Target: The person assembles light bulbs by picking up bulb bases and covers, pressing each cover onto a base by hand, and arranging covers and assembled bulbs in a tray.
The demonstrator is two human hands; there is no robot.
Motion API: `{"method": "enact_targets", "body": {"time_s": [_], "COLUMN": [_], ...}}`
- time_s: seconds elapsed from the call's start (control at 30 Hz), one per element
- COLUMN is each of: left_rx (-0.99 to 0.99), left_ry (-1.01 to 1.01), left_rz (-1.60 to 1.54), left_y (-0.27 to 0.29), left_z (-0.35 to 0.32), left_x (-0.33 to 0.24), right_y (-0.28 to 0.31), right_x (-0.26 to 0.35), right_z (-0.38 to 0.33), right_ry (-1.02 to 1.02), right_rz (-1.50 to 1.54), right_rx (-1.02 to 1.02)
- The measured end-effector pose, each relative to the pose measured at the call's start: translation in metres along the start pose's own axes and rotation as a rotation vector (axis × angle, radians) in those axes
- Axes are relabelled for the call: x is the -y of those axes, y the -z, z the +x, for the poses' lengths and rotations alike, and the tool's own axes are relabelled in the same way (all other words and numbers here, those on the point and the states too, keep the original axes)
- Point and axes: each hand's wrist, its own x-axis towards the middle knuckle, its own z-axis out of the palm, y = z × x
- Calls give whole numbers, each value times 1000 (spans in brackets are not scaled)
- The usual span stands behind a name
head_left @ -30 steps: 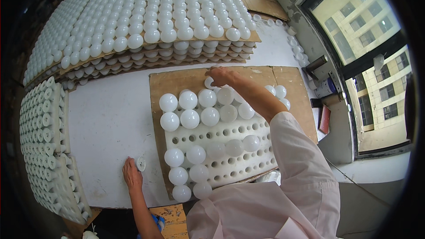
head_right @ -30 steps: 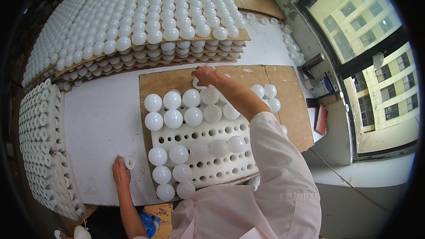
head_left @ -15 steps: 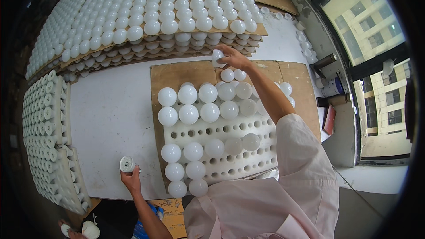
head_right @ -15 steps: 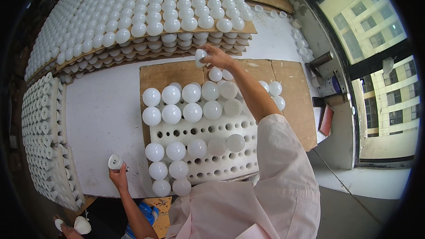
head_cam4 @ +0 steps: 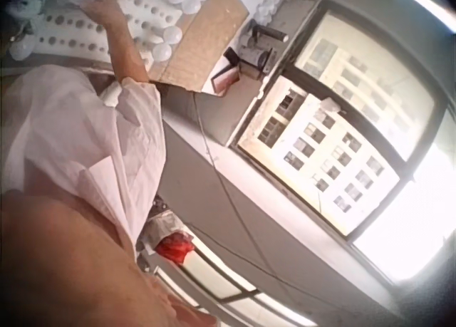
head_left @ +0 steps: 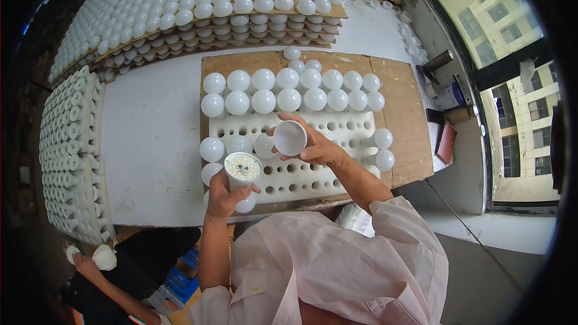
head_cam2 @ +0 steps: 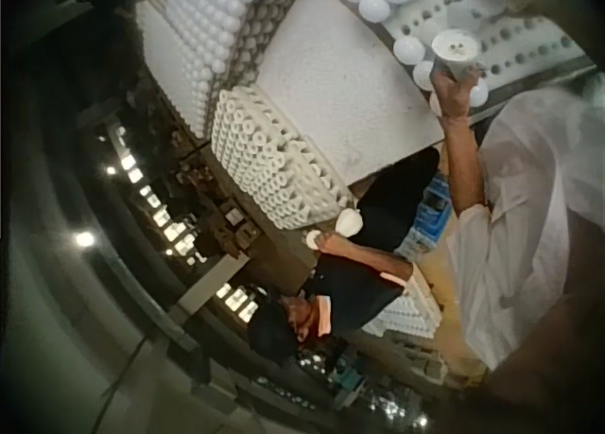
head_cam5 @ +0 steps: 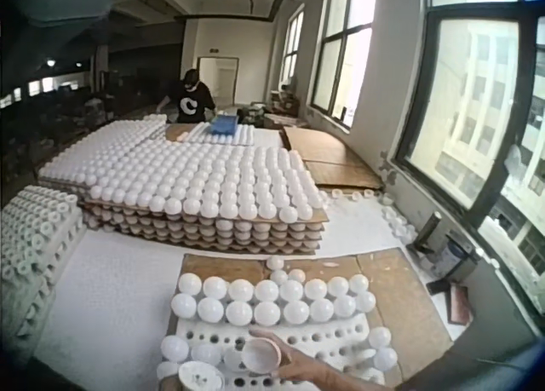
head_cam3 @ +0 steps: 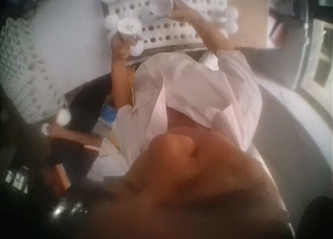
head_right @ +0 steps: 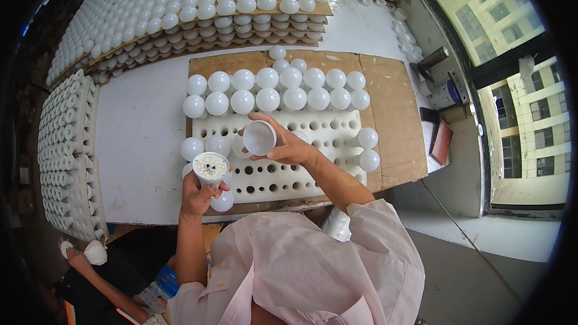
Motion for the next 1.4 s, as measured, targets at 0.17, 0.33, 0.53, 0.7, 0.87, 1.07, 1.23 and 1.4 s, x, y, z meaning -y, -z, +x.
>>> {"method": "enact_targets", "body": {"time_s": [0.17,0.33,0.53,0.7,0.87,1.07,1.23,1.4], "left_rx": [78,115,129,162,122,108,79,103], "left_ry": [34,97,109,91,103,156,224,214], "left_rz": [48,109,195,259,278,348,386,463], "left_y": [-35,-44,-52,-55,-63,-69,-72,-72], "left_z": [-10,-22,-29,-32,-34,-37,-40,-44], "left_x": [-6,0,7,9,5,1,5,13], "right_y": [-27,-29,-40,-44,-50,-60,-76,-73], "right_x": [-4,-8,-1,-3,3,6,5,-12], "right_z": [-30,-53,-61,-63,-61,-63,-68,-74], "right_ry": [-11,30,143,127,119,21,-68,51], "right_rz": [-227,-563,-778,-829,-973,-1152,-1235,-1317], "right_rx": [-127,-157,-90,-70,-11,48,81,161]}}
